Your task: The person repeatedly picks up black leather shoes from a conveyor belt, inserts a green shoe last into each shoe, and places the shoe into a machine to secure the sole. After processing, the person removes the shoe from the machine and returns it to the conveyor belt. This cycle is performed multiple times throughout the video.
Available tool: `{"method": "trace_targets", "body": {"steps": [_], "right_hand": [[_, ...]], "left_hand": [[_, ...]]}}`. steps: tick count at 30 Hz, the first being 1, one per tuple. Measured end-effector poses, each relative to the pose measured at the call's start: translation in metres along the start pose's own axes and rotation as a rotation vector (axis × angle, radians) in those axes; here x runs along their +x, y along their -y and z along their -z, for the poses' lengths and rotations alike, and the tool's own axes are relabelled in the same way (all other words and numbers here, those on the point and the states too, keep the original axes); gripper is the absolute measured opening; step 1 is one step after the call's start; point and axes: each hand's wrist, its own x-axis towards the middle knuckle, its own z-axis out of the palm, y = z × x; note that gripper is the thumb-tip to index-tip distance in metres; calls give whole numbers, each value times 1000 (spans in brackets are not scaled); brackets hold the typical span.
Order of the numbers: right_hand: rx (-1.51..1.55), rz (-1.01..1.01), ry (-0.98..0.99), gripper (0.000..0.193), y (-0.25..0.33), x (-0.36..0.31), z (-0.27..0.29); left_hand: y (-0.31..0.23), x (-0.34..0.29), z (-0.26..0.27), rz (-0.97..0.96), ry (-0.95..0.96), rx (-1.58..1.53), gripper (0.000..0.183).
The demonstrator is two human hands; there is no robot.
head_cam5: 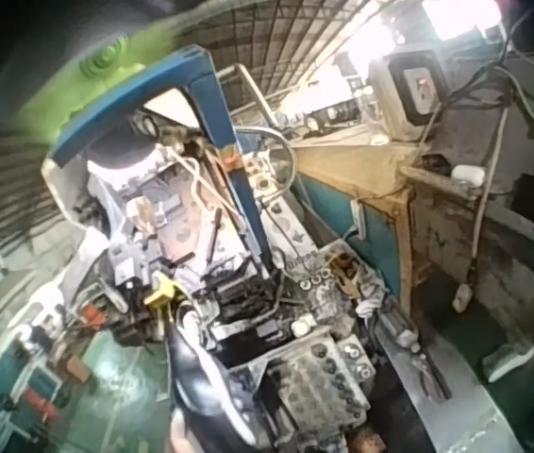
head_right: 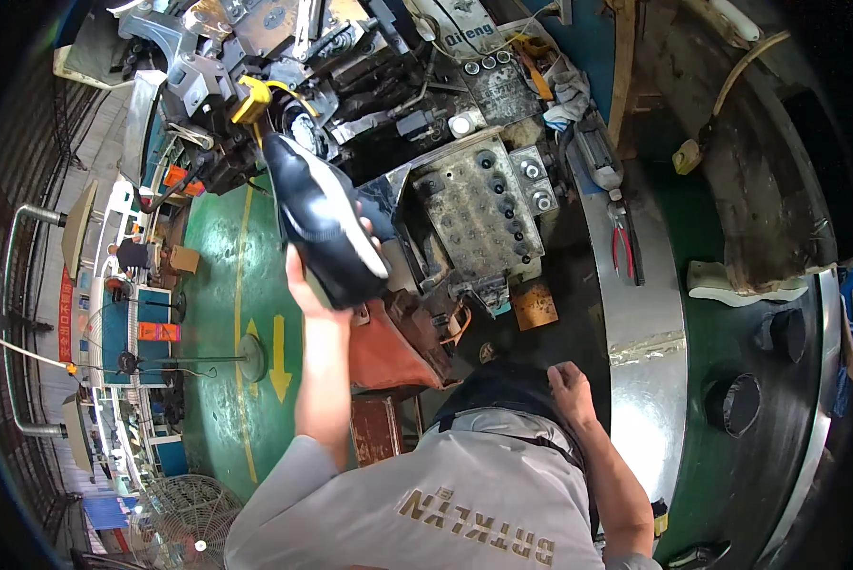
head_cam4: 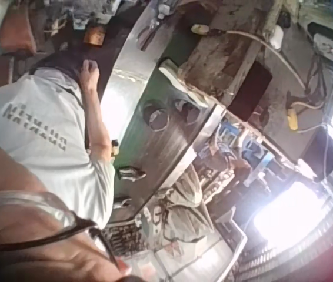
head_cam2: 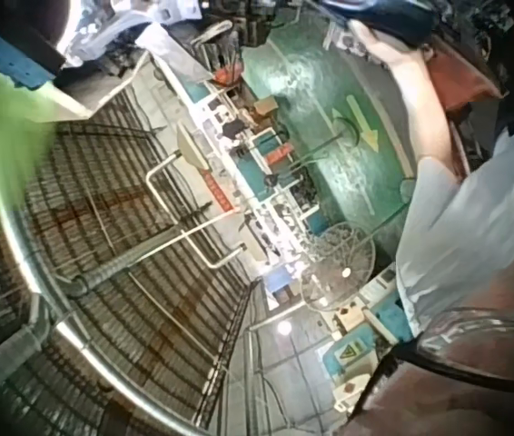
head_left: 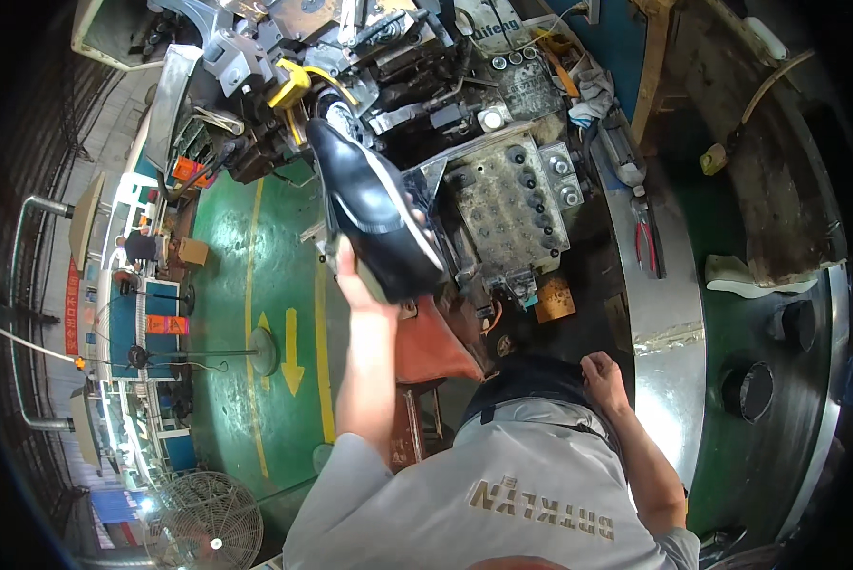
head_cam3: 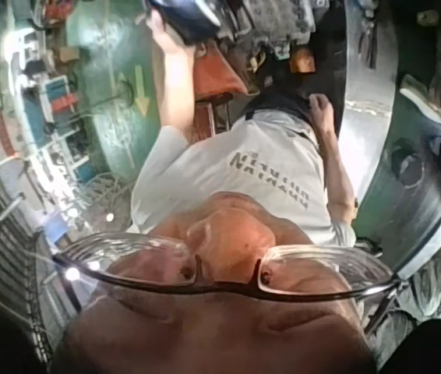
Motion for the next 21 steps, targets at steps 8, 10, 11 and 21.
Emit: {"method": "trace_targets", "body": {"steps": [8,10,11,21], "right_hand": [[447,219,328,53,168,-28,23],[439,286,455,74,192,-33,25],[383,322,467,86,198,-36,22],[-248,311,-335,98,136,-82,67]], "left_hand": [[131,-59,-43,268,105,-120,126],[159,-68,-40,354,104,-24,125],[173,-71,-30,408,137,47,124],[229,-53,-51,523,209,344,94]]}}
